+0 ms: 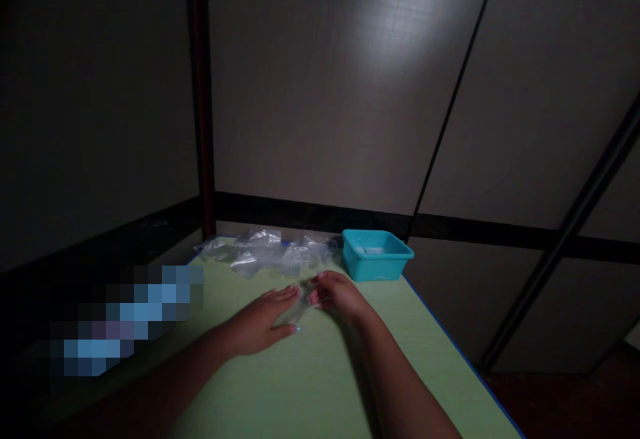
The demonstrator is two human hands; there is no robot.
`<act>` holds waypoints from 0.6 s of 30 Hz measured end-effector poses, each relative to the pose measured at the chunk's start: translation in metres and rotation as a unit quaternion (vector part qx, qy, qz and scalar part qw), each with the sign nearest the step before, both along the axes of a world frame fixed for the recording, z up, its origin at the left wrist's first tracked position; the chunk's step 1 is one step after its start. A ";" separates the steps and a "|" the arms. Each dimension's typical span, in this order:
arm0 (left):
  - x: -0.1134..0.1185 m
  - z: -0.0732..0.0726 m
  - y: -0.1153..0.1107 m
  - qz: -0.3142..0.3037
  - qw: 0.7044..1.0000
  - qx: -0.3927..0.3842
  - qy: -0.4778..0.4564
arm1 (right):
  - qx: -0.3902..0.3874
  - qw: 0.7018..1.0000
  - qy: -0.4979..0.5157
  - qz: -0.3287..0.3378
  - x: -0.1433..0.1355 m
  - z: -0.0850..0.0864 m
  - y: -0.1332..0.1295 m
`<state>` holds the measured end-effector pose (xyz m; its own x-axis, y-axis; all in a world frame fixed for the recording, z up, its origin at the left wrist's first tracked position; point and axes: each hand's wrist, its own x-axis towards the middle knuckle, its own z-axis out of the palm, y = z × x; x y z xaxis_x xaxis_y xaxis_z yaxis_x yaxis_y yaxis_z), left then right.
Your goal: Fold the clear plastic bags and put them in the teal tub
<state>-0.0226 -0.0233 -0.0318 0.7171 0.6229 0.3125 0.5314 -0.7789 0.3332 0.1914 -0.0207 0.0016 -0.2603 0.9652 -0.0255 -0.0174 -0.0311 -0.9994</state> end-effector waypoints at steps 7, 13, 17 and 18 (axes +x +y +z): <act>0.008 -0.008 -0.002 0.028 1.000 -0.005 -0.003 | -0.010 0.998 0.054 -0.004 0.000 0.006 -0.003; 0.010 -0.010 -0.002 0.030 0.999 -0.018 -0.028 | 0.006 0.994 0.105 0.000 -0.002 0.011 -0.006; 0.010 -0.009 -0.001 0.026 0.997 -0.030 -0.059 | 0.023 0.991 0.132 -0.001 -0.002 0.014 -0.008; 0.010 -0.009 -0.001 0.025 0.997 -0.037 -0.069 | 0.026 0.990 0.138 -0.003 -0.002 0.015 -0.008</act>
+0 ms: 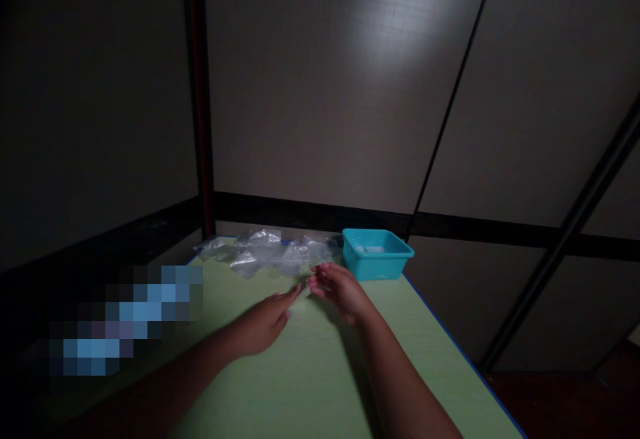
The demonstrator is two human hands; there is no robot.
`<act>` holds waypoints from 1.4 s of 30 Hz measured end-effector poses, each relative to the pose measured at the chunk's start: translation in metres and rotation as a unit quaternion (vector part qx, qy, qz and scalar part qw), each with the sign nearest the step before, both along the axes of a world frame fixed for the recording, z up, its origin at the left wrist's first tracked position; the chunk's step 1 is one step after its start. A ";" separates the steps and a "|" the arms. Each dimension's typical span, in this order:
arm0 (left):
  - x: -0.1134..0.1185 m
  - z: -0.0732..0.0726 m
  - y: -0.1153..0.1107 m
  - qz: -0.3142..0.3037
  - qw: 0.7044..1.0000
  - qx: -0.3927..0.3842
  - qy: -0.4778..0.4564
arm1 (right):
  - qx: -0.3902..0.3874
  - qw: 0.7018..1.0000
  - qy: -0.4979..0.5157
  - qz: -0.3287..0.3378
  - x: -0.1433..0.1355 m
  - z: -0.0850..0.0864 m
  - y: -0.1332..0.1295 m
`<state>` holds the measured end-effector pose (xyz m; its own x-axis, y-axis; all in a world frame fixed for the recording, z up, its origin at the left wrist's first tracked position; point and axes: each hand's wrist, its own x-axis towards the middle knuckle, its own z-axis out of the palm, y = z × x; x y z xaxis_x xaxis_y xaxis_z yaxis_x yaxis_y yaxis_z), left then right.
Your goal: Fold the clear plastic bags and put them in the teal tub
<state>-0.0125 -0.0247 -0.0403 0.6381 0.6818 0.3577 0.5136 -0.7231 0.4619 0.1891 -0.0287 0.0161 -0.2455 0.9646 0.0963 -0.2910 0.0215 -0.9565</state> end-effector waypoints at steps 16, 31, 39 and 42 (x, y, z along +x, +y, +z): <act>-0.005 0.007 0.002 -0.024 0.999 -0.033 -0.026 | 0.065 0.989 -0.116 -0.061 0.007 0.008 -0.003; -0.005 0.008 -0.001 -0.022 0.997 -0.050 -0.059 | 0.202 0.912 -0.357 -0.022 0.011 -0.006 0.006; -0.008 0.021 -0.002 -0.035 0.987 -0.119 -0.103 | 0.211 0.913 -0.343 -0.059 0.009 -0.019 0.016; -0.010 0.022 0.003 -0.035 0.971 -0.181 -0.154 | 0.185 0.935 -0.293 -0.079 0.010 -0.017 0.016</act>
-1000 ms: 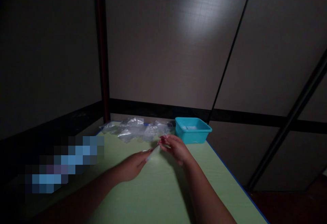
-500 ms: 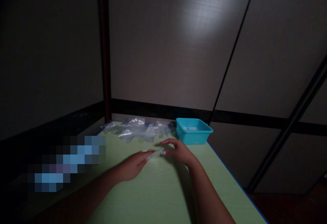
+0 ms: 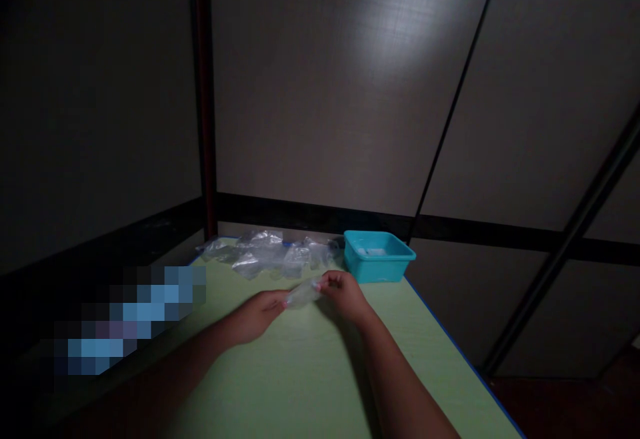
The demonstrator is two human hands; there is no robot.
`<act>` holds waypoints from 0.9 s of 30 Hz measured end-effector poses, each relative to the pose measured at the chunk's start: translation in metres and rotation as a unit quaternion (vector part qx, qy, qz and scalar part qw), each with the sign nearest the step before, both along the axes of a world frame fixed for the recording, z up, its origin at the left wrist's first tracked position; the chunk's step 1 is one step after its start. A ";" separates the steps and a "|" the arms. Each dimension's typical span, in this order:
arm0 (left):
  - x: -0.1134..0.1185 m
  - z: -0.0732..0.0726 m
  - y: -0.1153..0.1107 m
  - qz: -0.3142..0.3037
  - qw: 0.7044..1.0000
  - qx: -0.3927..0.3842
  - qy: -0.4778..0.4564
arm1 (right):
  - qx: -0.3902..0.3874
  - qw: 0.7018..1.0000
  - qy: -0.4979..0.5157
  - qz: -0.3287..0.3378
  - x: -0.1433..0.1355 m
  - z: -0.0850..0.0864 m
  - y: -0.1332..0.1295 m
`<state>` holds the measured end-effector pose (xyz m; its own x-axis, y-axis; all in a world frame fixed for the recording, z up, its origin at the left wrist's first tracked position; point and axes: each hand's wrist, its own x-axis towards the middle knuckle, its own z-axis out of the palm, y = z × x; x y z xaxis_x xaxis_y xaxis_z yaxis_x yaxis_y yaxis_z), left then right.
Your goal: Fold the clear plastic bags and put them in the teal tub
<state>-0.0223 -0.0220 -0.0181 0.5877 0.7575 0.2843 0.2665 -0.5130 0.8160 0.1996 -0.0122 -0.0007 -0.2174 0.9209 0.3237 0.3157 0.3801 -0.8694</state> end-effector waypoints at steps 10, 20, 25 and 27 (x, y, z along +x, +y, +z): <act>-0.003 0.005 0.001 -0.027 0.939 -0.268 -0.215 | -0.011 0.994 0.103 -0.023 0.000 0.003 -0.001; -0.008 0.004 0.001 -0.028 0.910 -0.348 -0.225 | -0.086 0.990 0.094 -0.059 0.000 -0.002 0.001; -0.008 0.003 0.003 0.050 0.943 -0.312 -0.106 | -0.121 0.989 0.020 -0.085 -0.001 -0.016 0.006; -0.007 0.001 0.006 0.093 0.962 -0.253 -0.051 | -0.119 0.989 -0.004 -0.089 -0.002 -0.020 0.008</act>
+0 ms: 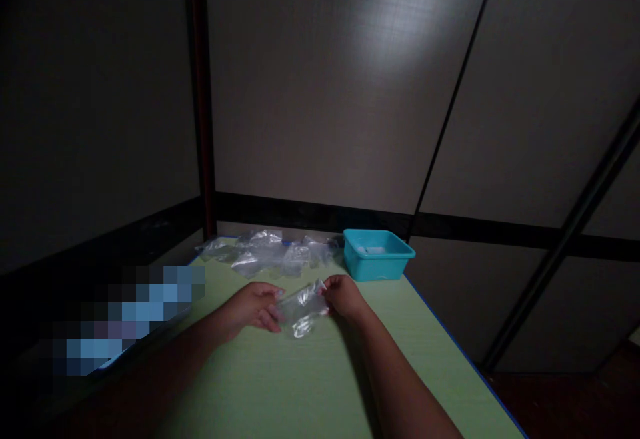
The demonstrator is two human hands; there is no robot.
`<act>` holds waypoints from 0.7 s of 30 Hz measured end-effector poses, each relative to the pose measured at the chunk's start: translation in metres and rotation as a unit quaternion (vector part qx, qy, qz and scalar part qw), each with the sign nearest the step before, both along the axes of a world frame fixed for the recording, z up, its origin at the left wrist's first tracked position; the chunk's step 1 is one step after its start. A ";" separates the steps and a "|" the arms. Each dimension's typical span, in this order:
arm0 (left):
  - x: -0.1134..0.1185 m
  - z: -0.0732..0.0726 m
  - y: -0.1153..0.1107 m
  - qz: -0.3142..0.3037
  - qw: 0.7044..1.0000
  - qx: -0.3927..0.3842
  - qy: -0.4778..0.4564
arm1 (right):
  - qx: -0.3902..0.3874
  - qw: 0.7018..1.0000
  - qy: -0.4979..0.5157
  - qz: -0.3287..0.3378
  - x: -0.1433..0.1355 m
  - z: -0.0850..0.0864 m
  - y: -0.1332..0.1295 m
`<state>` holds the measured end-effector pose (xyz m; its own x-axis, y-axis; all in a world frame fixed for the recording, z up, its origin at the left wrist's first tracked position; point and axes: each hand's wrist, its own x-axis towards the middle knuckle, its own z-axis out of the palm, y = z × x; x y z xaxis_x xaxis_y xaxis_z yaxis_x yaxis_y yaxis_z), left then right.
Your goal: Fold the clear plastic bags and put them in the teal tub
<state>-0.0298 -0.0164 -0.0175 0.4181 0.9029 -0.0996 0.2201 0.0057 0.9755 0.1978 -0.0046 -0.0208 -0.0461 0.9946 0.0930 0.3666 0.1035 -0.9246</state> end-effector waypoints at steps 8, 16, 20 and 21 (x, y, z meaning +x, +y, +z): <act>0.002 0.000 0.000 0.058 0.945 0.303 0.106 | 0.051 0.989 -0.135 -0.040 0.007 -0.003 0.007; 0.005 -0.007 -0.007 -0.036 0.873 0.437 0.215 | 0.070 0.972 -0.220 -0.046 0.008 -0.002 0.005; 0.002 -0.012 0.000 -0.006 0.866 0.432 0.252 | 0.076 0.970 -0.227 -0.042 0.009 -0.005 0.006; 0.001 -0.013 0.001 -0.004 0.866 0.430 0.257 | 0.079 0.970 -0.226 -0.041 0.010 -0.006 0.006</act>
